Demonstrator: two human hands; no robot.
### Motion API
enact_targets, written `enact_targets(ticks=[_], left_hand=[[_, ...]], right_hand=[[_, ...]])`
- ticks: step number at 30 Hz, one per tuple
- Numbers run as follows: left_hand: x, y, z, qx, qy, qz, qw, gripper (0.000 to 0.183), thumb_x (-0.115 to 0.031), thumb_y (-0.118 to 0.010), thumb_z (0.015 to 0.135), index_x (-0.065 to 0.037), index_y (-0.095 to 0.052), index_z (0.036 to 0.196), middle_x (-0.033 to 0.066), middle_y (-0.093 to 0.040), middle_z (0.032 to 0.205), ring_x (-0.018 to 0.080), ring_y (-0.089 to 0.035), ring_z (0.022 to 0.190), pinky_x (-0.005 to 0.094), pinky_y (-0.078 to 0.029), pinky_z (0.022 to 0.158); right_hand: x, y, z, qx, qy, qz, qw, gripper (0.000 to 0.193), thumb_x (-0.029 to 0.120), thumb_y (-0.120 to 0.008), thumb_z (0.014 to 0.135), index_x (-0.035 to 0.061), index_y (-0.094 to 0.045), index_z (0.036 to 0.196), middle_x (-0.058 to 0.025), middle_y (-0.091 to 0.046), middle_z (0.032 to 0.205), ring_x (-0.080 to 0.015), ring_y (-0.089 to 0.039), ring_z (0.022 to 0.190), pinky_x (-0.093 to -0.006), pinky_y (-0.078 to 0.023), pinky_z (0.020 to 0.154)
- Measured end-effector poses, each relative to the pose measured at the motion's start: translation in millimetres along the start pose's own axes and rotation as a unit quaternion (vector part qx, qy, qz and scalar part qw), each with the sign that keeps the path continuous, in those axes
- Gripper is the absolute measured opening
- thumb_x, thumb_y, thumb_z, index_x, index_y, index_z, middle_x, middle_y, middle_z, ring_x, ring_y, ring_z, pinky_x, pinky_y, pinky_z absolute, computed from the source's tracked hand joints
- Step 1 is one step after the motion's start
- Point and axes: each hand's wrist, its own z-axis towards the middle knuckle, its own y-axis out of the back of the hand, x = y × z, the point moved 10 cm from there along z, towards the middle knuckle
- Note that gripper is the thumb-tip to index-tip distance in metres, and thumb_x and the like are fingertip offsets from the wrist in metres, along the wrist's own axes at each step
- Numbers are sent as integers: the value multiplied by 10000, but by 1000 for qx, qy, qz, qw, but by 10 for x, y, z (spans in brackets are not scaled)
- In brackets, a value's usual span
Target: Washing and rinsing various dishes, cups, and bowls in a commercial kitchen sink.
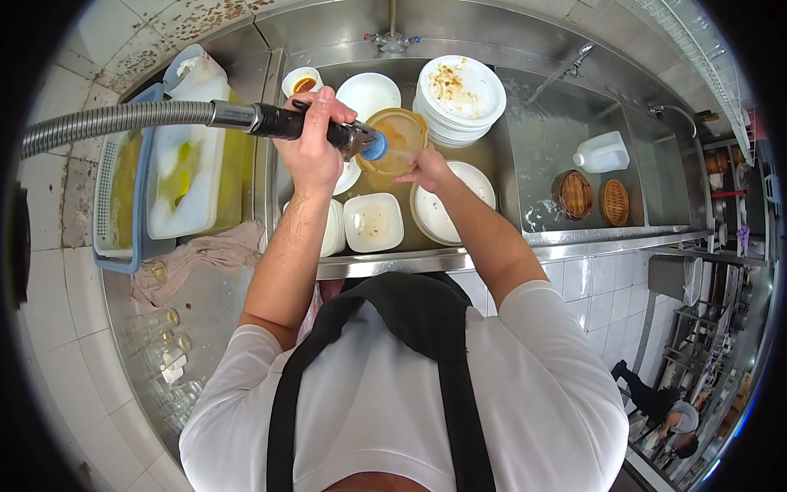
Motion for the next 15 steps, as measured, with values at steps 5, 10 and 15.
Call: enact_targets(ticks=[5,10,15], left_hand=[[-163,17,12,-35,-62,-33,997,144,-96,-601,917,-7,-521,838,71,-593,675,136,-594,637,284,-489,639],[-232,-13,9,-40,-70,-30,996,139,-89,-597,917,-9,-519,835,68,-589,670,137,-592,631,285,-489,639],[-81,38,-84,-32,-32,-30,999,147,-95,-612,906,-7,-520,833,68,-584,667,140,-586,622,287,-490,625]], right_hand=[[8,93,75,57,-18,26,998,716,-98,-399,745,103,-209,1405,-199,-423,1280,-408,-575,1056,-545,-572,803],[-22,54,29,67,-27,18,997,801,-115,-416,736,155,-151,1442,-184,-384,1303,-402,-566,1053,-548,-578,781],[22,114,-19,34,19,-83,996,787,-99,-437,734,140,-188,1441,-161,-390,1324,-373,-572,1033,-504,-601,723]])
